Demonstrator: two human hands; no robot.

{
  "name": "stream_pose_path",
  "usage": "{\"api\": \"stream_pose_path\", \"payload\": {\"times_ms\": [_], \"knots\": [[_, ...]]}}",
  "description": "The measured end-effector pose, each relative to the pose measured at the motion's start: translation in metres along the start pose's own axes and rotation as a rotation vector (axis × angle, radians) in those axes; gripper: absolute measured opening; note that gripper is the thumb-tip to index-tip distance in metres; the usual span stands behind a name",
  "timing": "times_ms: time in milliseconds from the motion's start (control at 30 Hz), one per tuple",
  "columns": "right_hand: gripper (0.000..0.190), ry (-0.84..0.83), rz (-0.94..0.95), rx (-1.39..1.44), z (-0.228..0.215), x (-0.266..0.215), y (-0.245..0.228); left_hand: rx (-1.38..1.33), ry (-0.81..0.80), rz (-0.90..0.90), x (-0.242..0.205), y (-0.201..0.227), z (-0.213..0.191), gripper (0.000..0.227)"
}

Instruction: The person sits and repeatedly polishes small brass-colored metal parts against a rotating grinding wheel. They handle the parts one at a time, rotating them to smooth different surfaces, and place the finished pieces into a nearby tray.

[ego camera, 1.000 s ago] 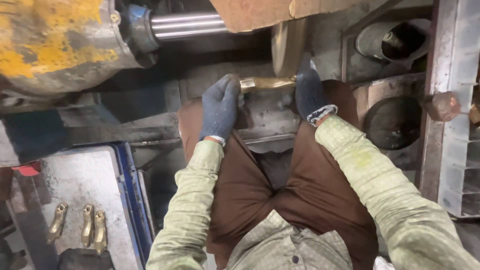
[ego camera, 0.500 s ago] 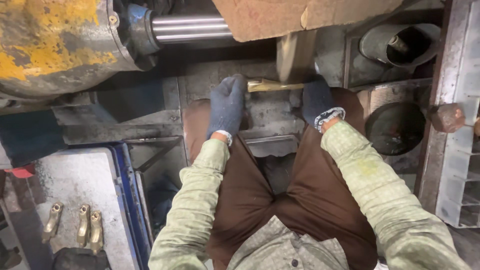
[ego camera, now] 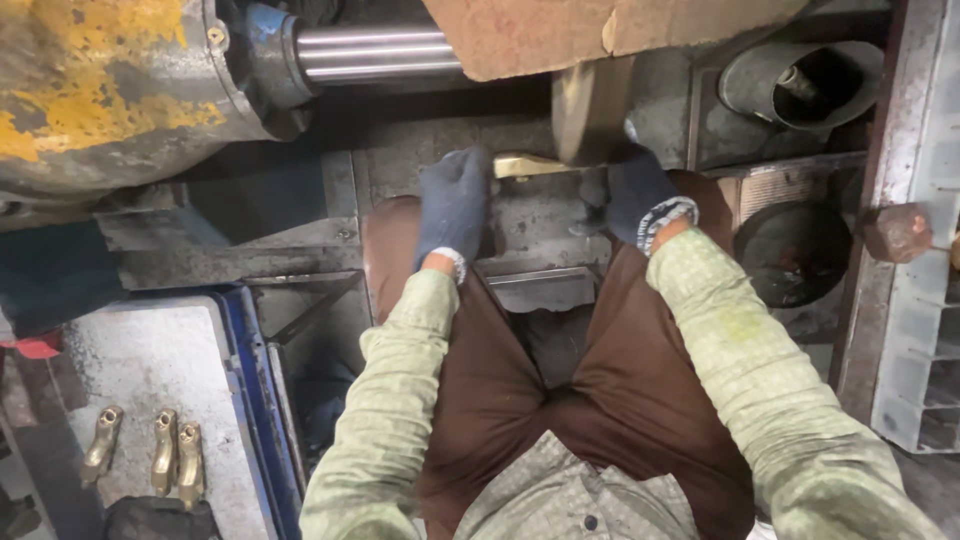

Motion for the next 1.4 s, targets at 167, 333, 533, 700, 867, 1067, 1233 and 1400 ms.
{"api": "stream_pose_path", "payload": {"times_ms": [167, 333, 533, 700, 867, 1067, 1233, 1400], "knots": [[0.033, -0.100, 0.489, 0.621, -0.019, -0.016, 0.030, 0.023, -0.012, 0.004, 0.008, -0.010, 0.028, 0.031], [0.047, 0.162, 0.057, 0.135, -0.069, -0.037, -0.017, 0.043, -0.099, 0.148, -0.005, 0.001, 0.039, 0.030], [0.030, -0.136, 0.268, -0.029, -0.079, -0.132, -0.032, -0.049, -0.279, 0.381, -0.059, 0.043, 0.044, 0.026], [0.008, -0.608, 0.341, 1.250, -0.041, -0.205, -0.096, 0.000, -0.317, 0.349, -0.076, 0.034, 0.058, 0.026], [0.026, -0.833, 0.693, 2.238, 0.006, -0.148, -0.104, 0.357, -0.319, 0.430, -0.028, -0.018, 0.081, 0.036], [0.029, -0.845, 0.537, 2.267, 0.022, -0.091, -0.089, 0.462, -0.090, 0.502, 0.061, -0.135, 0.104, 0.035], [0.024, -0.958, 0.447, 2.318, 0.024, -0.071, -0.087, 1.034, -0.323, 0.467, 0.098, -0.194, 0.135, 0.025], [0.028, -0.821, 0.562, 2.402, 0.024, -0.059, -0.081, 0.690, -0.009, 0.528, 0.092, -0.161, 0.120, 0.034]]}}
Point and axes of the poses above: each hand's wrist, its own x-axis towards the middle knuckle, its own z-axis out of the palm, y = z × x, the point moved 8 cm from there along x, towards the middle knuckle, and after that the axes turned 12 degrees about z, right-handed, at the moved point
